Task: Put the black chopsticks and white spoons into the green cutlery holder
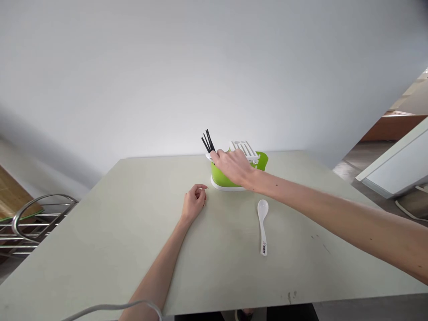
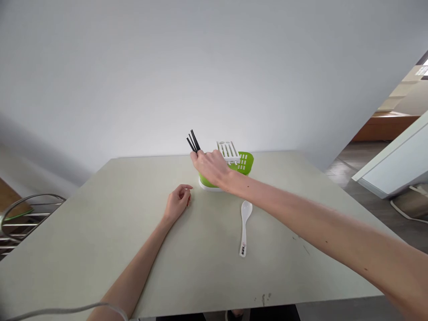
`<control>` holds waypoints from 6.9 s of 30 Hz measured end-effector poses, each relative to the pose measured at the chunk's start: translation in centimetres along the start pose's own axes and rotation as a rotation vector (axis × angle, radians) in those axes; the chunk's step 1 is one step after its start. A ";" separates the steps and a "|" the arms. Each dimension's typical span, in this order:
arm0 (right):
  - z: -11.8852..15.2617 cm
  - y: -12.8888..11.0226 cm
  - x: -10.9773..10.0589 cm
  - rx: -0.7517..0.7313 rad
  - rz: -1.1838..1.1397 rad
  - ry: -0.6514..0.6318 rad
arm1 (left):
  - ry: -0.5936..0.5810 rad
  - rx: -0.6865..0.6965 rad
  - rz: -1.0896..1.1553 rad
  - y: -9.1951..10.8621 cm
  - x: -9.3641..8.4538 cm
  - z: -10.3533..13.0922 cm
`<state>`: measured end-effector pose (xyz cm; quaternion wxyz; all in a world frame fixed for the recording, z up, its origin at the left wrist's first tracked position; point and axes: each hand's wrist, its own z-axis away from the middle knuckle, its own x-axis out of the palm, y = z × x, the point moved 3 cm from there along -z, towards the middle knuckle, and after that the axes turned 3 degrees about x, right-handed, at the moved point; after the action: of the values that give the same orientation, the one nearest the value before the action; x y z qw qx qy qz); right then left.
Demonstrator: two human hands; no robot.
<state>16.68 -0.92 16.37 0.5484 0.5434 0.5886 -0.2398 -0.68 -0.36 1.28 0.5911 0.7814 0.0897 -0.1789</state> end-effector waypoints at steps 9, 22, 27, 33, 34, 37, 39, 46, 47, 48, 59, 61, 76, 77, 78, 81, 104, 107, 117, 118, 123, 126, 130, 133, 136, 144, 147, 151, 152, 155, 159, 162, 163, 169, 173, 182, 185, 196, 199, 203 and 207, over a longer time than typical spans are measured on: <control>-0.8 -0.9 0.4 0.033 -0.114 -0.020 | -0.007 0.003 0.000 0.2 0.2 0.1; 3.3 1.8 -0.8 0.074 -0.402 0.034 | -0.015 0.006 -0.008 0.0 0.2 0.1; 8.9 2.8 1.0 -0.283 -0.382 -0.062 | -0.024 0.004 -0.043 0.0 0.2 0.2; 14.8 5.2 5.6 -0.344 -0.313 -0.130 | -0.035 0.019 -0.088 -0.1 0.3 0.3; 15.2 5.9 6.4 -0.307 -0.328 -0.138 | -0.038 0.022 -0.090 -0.2 0.3 0.3; 16.2 8.1 8.5 -0.196 -0.347 -0.168 | -0.040 0.028 -0.103 -0.3 0.4 0.4; 16.7 9.0 9.7 -0.166 -0.348 -0.190 | -0.039 0.026 -0.112 -0.4 0.4 0.4; 17.2 8.6 11.8 -0.012 -0.558 -0.301 | -0.047 0.028 -0.129 0.1 0.3 0.6; 17.2 8.2 11.9 0.028 -0.606 -0.314 | -0.048 0.026 -0.131 0.1 0.3 0.6; 17.1 7.7 12.0 0.058 -0.640 -0.328 | -0.049 0.023 -0.132 0.2 0.3 0.6; 15.1 2.4 12.2 0.382 -1.178 -0.408 | -0.057 0.038 -0.153 0.2 0.4 0.6; 14.6 1.8 11.2 0.469 -1.302 -0.442 | -0.058 0.038 -0.155 0.0 0.4 0.5; 6.4 6.3 -4.6 0.291 -0.947 0.416 | -0.054 0.046 -0.176 0.0 0.4 0.6; 5.9 6.6 -5.2 0.270 -0.833 0.456 | -0.055 0.046 -0.173 -0.1 0.4 0.6; 5.4 6.8 -5.6 0.247 -0.721 0.473 | -0.056 0.045 -0.170 -0.1 0.4 0.6; 4.2 6.4 -5.3 0.174 -0.454 0.407 | -0.060 0.039 -0.162 -0.3 0.4 0.6; 2.1 -0.3 2.0 0.068 -0.045 0.000 | -0.082 0.057 -0.202 -0.3 0.6 0.6; 2.5 -0.2 2.5 0.070 -0.075 0.032 | -0.082 0.063 -0.201 -0.3 0.6 0.6; 10.8 0.4 2.9 -0.256 -0.383 0.234 | -0.092 0.066 -0.237 -0.1 0.6 0.8; 11.9 0.7 3.6 -0.291 -0.402 0.227 | -0.093 0.066 -0.246 -0.1 0.6 0.8; 16.2 3.1 8.6 -0.134 -0.594 0.086 | -0.098 0.072 -0.284 -0.1 0.7 0.9; 17.3 4.5 11.8 0.131 -0.793 -0.001 | -0.105 0.080 -0.316 0.2 0.7 1.0; 17.1 5.1 15.3 0.456 -1.131 -0.072 | -0.120 0.093 -0.331 0.6 0.6 1.2; 16.3 4.7 16.7 0.616 -1.300 -0.015 | -0.123 0.089 -0.347 0.7 0.6 1.2; 15.9 4.4 17.2 0.711 -1.366 0.050 | -0.126 0.083 -0.367 0.7 0.7 1.2; 16.6 4.5 16.9 0.753 -1.451 0.086 | -0.157 0.055 -0.376 0.9 0.8 0.9; 16.5 4.3 16.7 0.746 -1.441 0.067 | -0.158 0.045 -0.388 1.0 0.7 0.8; 16.2 4.0 16.2 0.716 -1.406 0.059 | -0.167 0.031 -0.394 1.2 0.6 0.7; 16.1 4.0 16.1 0.712 -1.399 0.055 | -0.168 0.031 -0.394 1.1 0.6 0.7; 16.0 3.9 15.9 0.712 -1.386 0.046 | -0.168 0.030 -0.392 1.0 0.6 0.6; 15.8 3.9 15.8 0.724 -1.391 0.051 | -0.162 0.014 -0.382 1.0 0.6 0.6; 15.9 3.9 15.7 0.722 -1.391 0.037 | -0.149 -0.016 -0.356 1.2 0.5 0.5; 15.9 3.9 15.7 0.722 -1.392 0.033 | -0.145 -0.026 -0.336 1.3 0.4 0.5; 15.9 3.9 16.0 0.726 -1.429 0.030 | -0.090 -0.102 -0.216 1.6 -0.3 0.4; 15.9 4.0 16.2 0.733 -1.443 0.026 | -0.063 -0.129 -0.187 1.5 -0.5 0.4; 16.0 3.9 16.3 0.724 -1.434 0.015 | -0.026 -0.138 -0.136 1.5 -0.4 0.5; 16.0 3.9 16.2 0.722 -1.431 0.018 | -0.026 -0.135 -0.141 1.5 -0.4 0.5; 15.9 4.0 15.9 0.709 -1.387 0.037 | -0.033 -0.128 -0.151 1.4 -0.3 0.4; 15.8 3.9 15.7 0.710 -1.377 0.046 | -0.036 -0.120 -0.164 1.4 -0.3 0.4; 15.8 3.9 15.7 0.716 -1.380 0.050 | -0.049 -0.109 -0.180 1.4 -0.2 0.2; 15.8 3.8 15.8 0.720 -1.366 0.035 | -0.047 -0.104 -0.179 1.2 -0.1 0.1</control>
<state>29.26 -7.74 -1.27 0.0590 0.2083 0.6876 -0.6930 -0.40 -0.84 2.40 0.6145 0.7341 0.1542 -0.2443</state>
